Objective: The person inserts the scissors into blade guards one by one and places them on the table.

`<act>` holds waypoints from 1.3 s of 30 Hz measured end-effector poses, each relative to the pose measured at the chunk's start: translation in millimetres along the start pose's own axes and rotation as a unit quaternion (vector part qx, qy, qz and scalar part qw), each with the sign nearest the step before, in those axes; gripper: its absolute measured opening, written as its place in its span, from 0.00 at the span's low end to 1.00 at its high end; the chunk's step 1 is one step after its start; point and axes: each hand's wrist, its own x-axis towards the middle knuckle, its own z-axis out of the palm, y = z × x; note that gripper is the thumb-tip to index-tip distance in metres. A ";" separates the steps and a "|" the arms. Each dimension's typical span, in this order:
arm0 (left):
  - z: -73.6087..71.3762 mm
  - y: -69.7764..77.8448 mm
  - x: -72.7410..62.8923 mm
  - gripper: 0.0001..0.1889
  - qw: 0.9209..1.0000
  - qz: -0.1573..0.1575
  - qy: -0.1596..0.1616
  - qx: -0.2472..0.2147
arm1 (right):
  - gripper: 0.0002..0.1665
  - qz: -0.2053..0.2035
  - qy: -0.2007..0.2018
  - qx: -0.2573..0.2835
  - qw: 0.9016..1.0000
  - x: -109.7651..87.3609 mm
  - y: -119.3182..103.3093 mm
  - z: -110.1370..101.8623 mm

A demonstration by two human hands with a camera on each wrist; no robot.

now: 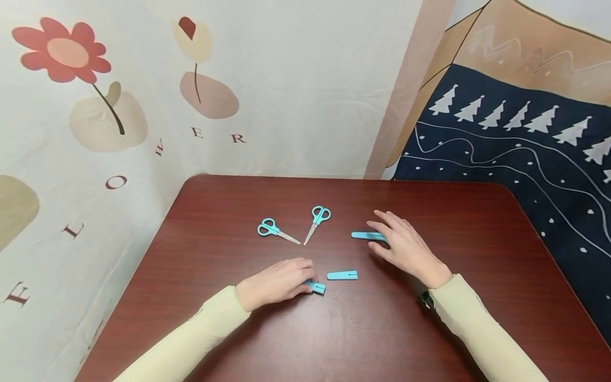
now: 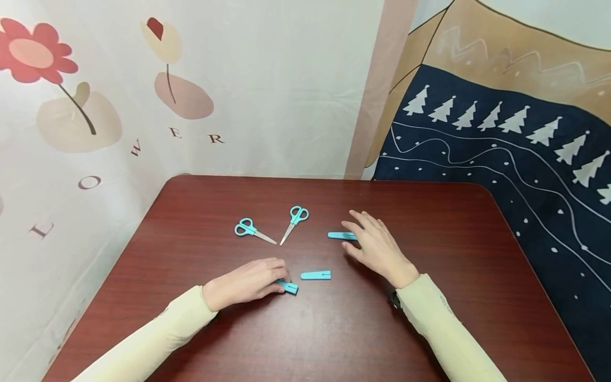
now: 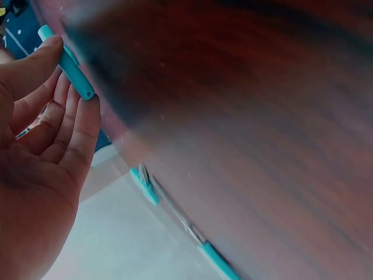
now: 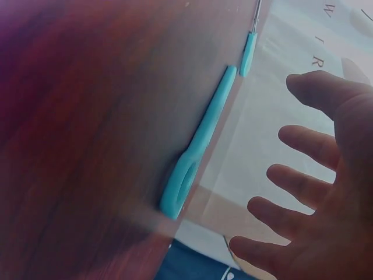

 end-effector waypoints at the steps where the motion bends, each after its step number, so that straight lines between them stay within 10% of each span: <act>1: -1.5 -0.5 -2.1 0.05 1.000 -0.007 0.005 0.002 | 0.33 -0.004 -0.003 0.003 1.000 2.9 -1.7 1.0; 20: -12.9 -13.5 -31.9 0.08 0.993 -0.075 0.086 0.001 | 0.36 -0.141 -0.083 0.026 0.986 64.1 -34.6 20.7; 39: -13.1 -18.8 -52.0 0.07 0.984 -0.113 0.135 -0.035 | 0.37 -0.142 -0.166 0.023 0.976 106.5 -47.0 34.4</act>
